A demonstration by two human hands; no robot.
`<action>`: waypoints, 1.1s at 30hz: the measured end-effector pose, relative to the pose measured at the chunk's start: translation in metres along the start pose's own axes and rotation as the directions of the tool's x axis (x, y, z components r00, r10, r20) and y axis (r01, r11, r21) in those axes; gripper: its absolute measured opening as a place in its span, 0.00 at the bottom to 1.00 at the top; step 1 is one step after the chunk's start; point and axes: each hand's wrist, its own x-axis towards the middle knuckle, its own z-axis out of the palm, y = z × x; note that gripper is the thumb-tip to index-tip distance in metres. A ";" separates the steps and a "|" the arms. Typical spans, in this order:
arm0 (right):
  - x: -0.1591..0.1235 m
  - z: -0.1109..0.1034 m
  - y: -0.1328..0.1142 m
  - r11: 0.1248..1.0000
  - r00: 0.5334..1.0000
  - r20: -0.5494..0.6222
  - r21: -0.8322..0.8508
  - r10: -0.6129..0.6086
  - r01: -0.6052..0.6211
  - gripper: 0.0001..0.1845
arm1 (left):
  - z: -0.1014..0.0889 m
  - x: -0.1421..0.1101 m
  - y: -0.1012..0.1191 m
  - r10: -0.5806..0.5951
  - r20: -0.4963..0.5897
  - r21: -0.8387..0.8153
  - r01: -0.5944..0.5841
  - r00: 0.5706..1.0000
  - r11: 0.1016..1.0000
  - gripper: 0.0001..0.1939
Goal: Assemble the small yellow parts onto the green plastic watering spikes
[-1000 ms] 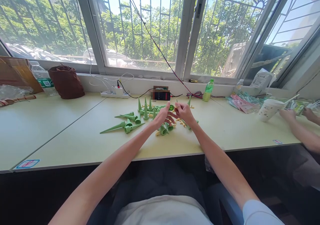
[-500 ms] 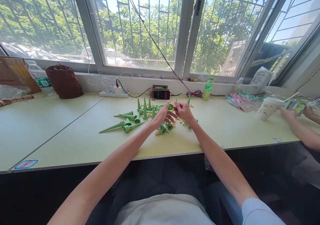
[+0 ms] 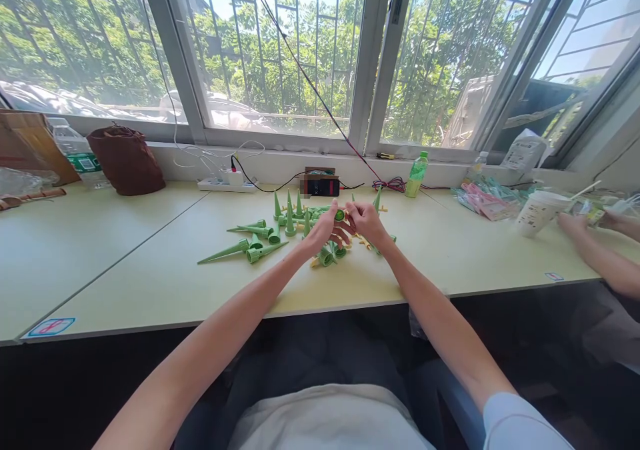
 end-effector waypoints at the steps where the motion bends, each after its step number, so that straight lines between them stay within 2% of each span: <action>1: 0.000 0.000 -0.001 1.000 1.000 0.000 -0.002 -0.002 0.002 0.28 | 0.000 0.000 0.000 0.011 0.004 0.000 -0.011 1.000 1.000 0.38; 7: -0.001 -0.001 0.001 1.000 1.000 0.007 -0.029 -0.005 0.005 0.28 | 0.001 -0.001 -0.001 0.041 0.015 0.018 -0.041 0.999 0.999 0.38; 16: -0.001 0.000 0.006 0.997 0.999 0.048 -0.078 -0.022 0.026 0.28 | -0.004 0.003 -0.004 -0.049 -0.009 -0.025 0.049 0.999 0.998 0.39; 20: 0.000 0.003 0.007 0.998 1.000 0.027 -0.063 -0.013 0.014 0.27 | -0.003 0.003 -0.003 -0.049 -0.020 -0.043 0.048 0.999 0.998 0.38; 27: 0.002 0.006 0.005 0.992 0.995 -0.073 0.104 0.074 -0.066 0.27 | 0.007 0.003 -0.005 0.070 -0.112 0.011 -0.069 0.991 0.998 0.32; 30: 0.003 0.006 0.002 0.951 0.982 -0.072 0.273 0.173 -0.148 0.28 | 0.007 0.005 -0.009 0.163 -0.152 0.115 -0.146 0.975 0.983 0.28; 33: 0.003 0.006 -0.002 0.886 0.968 -0.043 0.414 0.249 -0.209 0.28 | 0.004 0.008 -0.014 0.292 -0.181 0.269 -0.238 0.939 0.933 0.24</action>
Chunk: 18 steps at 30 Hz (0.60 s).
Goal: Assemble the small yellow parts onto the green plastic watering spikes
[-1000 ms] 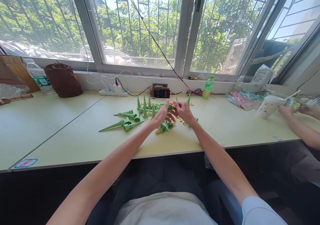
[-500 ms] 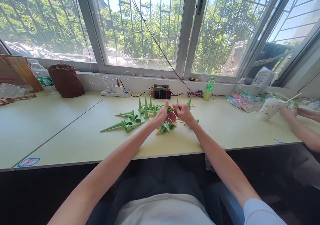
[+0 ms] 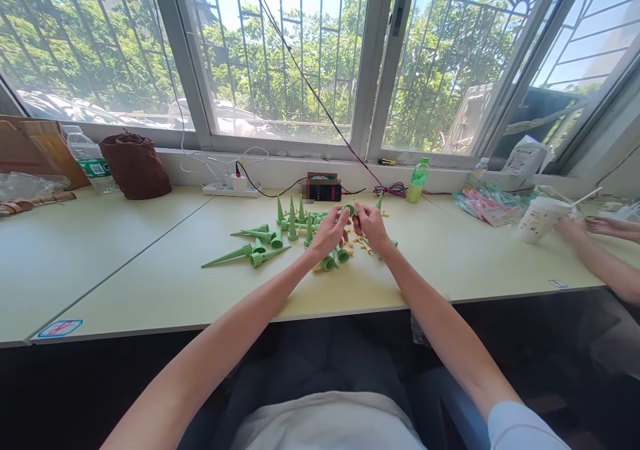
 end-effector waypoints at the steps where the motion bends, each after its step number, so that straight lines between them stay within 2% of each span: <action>1: 0.000 0.000 -0.001 0.999 1.000 0.007 0.032 0.018 -0.018 0.28 | -0.001 0.001 -0.002 0.034 -0.021 0.044 -0.033 0.999 0.998 0.24; 4: 0.000 0.001 -0.003 0.994 0.997 0.038 0.085 0.065 -0.068 0.28 | -0.002 0.002 -0.005 0.082 -0.053 0.131 -0.075 0.995 0.989 0.23; 10: -0.001 0.001 -0.005 0.984 0.989 0.081 0.120 0.122 -0.131 0.28 | -0.004 0.002 -0.004 0.095 -0.089 0.159 -0.080 0.992 0.984 0.24; 18: 0.000 0.000 -0.002 0.984 0.987 0.091 0.102 0.134 -0.143 0.27 | -0.005 -0.002 0.000 0.171 -0.061 0.237 -0.152 0.983 0.960 0.23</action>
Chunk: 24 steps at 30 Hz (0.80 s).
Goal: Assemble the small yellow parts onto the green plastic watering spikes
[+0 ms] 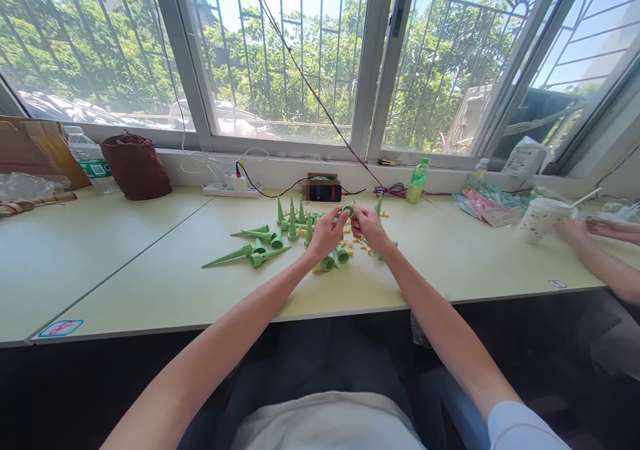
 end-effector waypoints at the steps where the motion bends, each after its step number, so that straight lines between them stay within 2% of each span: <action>1: 0.000 0.000 0.001 1.000 1.000 0.000 -0.004 -0.002 0.002 0.26 | 0.000 0.000 0.000 0.005 -0.004 0.009 -0.005 1.000 1.000 0.23; 11: 0.001 -0.001 0.007 0.991 0.999 0.041 -0.127 -0.025 0.030 0.27 | -0.005 -0.002 0.003 -0.034 -0.012 0.023 0.034 0.999 0.999 0.23; 14: 0.001 -0.001 0.009 0.962 0.993 0.038 -0.245 -0.112 0.118 0.27 | -0.006 0.001 0.001 -0.075 -0.021 -0.062 0.074 0.997 0.995 0.26; 19: -0.002 -0.001 0.009 0.808 0.944 0.062 -0.501 -0.324 0.310 0.25 | -0.005 0.005 -0.006 -0.298 0.051 -0.289 0.299 0.953 0.909 0.32; 21: -0.002 -0.001 0.009 0.780 0.937 0.068 -0.535 -0.343 0.324 0.24 | -0.005 0.005 -0.005 -0.332 0.092 -0.352 0.343 0.939 0.871 0.32; 24: 0.000 -0.001 0.010 0.798 0.943 0.037 -0.522 -0.331 0.301 0.24 | -0.005 0.004 0.001 -0.349 0.116 -0.407 0.365 0.930 0.837 0.31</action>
